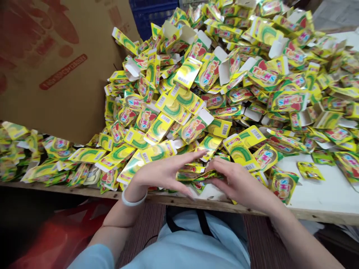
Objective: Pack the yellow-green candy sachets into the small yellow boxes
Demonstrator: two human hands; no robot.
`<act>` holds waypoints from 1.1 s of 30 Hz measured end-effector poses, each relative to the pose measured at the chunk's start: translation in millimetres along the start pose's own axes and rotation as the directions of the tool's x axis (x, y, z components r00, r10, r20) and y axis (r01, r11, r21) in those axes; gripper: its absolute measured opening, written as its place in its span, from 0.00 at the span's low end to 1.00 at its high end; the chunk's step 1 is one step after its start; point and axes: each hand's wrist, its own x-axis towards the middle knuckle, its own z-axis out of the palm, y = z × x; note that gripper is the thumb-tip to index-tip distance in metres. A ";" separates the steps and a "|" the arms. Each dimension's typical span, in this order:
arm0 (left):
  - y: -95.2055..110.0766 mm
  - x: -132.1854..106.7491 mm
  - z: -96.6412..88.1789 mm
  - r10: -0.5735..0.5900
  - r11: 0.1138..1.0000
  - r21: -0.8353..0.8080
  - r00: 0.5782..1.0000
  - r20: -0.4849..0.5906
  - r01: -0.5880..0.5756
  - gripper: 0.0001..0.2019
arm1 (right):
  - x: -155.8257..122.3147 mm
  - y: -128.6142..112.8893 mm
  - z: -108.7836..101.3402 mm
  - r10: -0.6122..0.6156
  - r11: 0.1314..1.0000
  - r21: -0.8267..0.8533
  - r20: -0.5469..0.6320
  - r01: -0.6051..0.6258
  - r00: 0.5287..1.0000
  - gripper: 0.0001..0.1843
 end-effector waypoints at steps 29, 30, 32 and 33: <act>8.6 -9.5 76.6 -0.211 0.907 -0.394 0.969 -0.125 0.147 0.44 | -6.7 -31.9 -17.9 0.015 0.993 -0.121 0.053 -0.008 0.998 0.12; 8.9 -11.7 77.8 -0.218 0.896 -0.417 0.969 -0.116 0.152 0.46 | -10.9 -29.6 -17.2 0.004 0.996 -0.086 0.032 -0.001 0.999 0.09; 10.7 -16.6 81.4 -0.225 0.887 -0.428 0.972 -0.074 0.172 0.49 | -22.2 -25.0 -12.5 -0.008 0.999 -0.031 -0.003 0.008 1.000 0.08; 11.6 -18.8 84.2 -0.225 0.886 -0.424 0.974 -0.038 0.188 0.50 | -28.7 -23.2 -8.5 -0.014 1.000 -0.009 0.008 0.014 1.000 0.11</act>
